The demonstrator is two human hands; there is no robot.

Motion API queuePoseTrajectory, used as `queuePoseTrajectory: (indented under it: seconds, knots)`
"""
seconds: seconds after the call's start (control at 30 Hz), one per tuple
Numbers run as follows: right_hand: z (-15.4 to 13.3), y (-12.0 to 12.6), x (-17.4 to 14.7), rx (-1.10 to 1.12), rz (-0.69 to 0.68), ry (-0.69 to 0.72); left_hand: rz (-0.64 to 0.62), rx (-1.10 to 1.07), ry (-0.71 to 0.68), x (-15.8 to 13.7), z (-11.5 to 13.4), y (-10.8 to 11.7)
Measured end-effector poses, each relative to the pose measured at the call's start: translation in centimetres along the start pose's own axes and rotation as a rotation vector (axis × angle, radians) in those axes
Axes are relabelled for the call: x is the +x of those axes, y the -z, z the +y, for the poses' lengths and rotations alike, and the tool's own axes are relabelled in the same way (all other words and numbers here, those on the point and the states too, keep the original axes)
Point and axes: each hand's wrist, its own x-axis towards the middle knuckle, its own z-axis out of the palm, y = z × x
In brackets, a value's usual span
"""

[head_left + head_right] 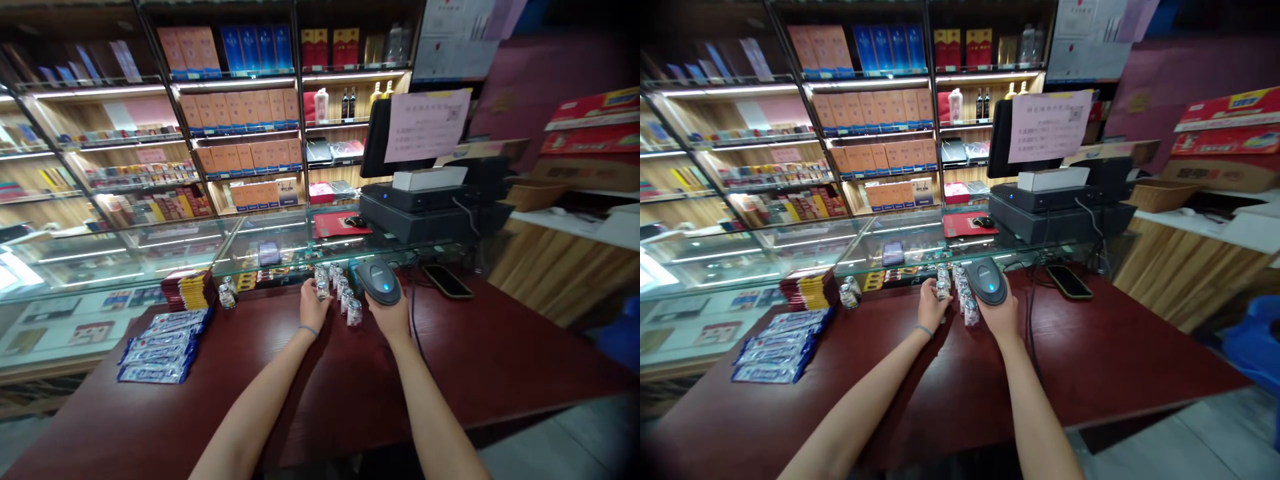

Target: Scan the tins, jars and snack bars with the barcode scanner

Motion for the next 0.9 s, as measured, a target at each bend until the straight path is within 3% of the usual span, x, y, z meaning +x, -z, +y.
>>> queuePoseTrajectory:
  seconds: [0.27, 0.6, 0.73, 0.9]
  knots:
    - [0.2, -0.1, -0.1, -0.002, 0.024, 0.014, 0.002, 0.05, -0.028, 0.5, -0.4, -1.5]
    - [-0.4, 0.0, 0.0, -0.054, 0.013, 0.056, 0.013, -0.018, 0.019, 0.2, 0.3, -1.1]
    - [-0.5, 0.1, -0.1, -0.09, 0.048, 0.098, 0.109, -0.043, 0.033, 0.0, 1.1, 1.8]
    - [-1.2, -0.4, -1.4, -0.073, 0.025, 0.218, 0.282, -0.025, -0.114, 0.8, -0.6, 9.7]
